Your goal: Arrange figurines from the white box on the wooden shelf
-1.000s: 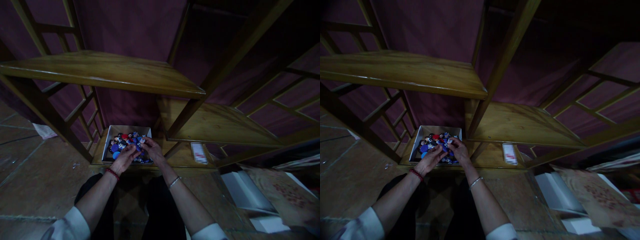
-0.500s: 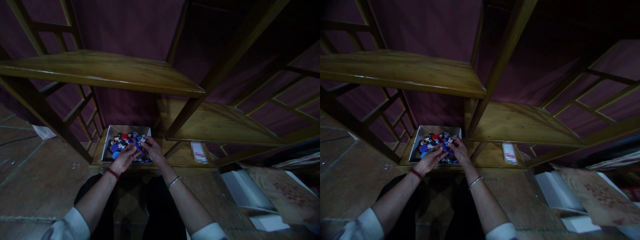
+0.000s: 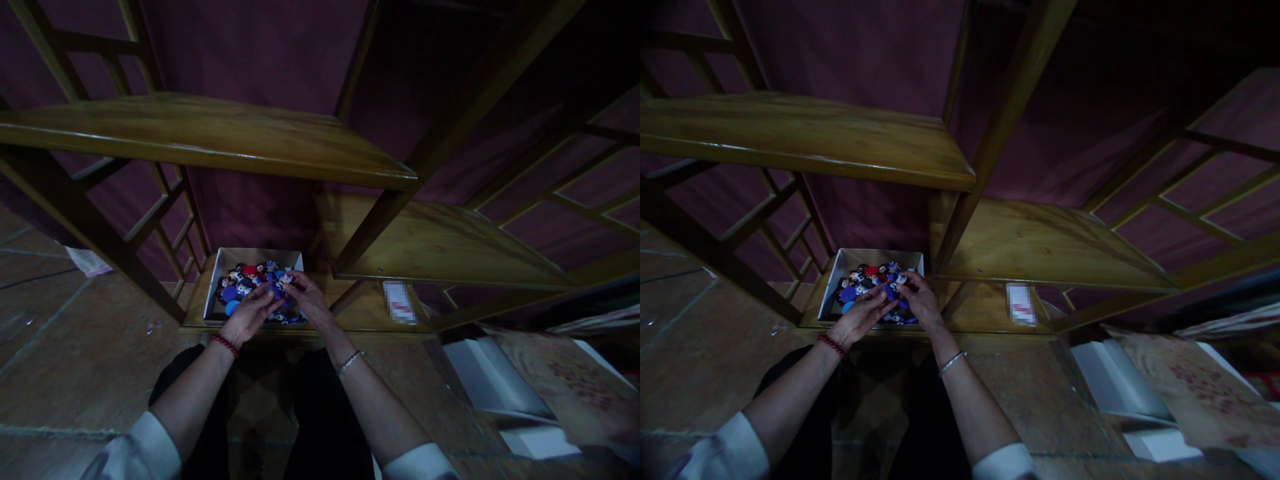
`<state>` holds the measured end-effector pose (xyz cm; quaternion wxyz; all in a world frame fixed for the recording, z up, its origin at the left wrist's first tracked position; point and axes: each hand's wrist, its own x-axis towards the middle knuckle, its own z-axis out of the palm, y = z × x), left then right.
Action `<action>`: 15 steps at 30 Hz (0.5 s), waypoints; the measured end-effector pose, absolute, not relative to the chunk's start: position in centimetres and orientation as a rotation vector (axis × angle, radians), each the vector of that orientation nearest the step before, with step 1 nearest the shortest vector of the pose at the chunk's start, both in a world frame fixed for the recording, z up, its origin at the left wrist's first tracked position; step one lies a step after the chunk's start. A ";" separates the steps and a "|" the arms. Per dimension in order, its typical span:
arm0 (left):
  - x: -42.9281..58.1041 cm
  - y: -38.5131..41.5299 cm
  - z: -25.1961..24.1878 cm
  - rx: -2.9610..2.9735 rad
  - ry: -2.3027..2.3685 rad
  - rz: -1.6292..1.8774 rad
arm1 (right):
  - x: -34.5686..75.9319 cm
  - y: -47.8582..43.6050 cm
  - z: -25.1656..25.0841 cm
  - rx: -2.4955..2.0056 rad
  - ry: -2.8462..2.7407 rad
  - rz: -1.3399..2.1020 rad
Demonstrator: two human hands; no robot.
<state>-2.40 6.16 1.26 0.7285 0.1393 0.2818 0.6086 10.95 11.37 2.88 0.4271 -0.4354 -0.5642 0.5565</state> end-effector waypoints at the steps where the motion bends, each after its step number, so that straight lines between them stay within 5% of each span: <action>1: -2.4 6.2 1.3 0.298 0.626 1.338 | 11.0 11.3 2.9 -1.099 -1.409 1.389; 15: -2.4 6.1 1.4 0.294 0.675 1.333 | 11.1 11.4 3.4 -1.099 -1.440 1.426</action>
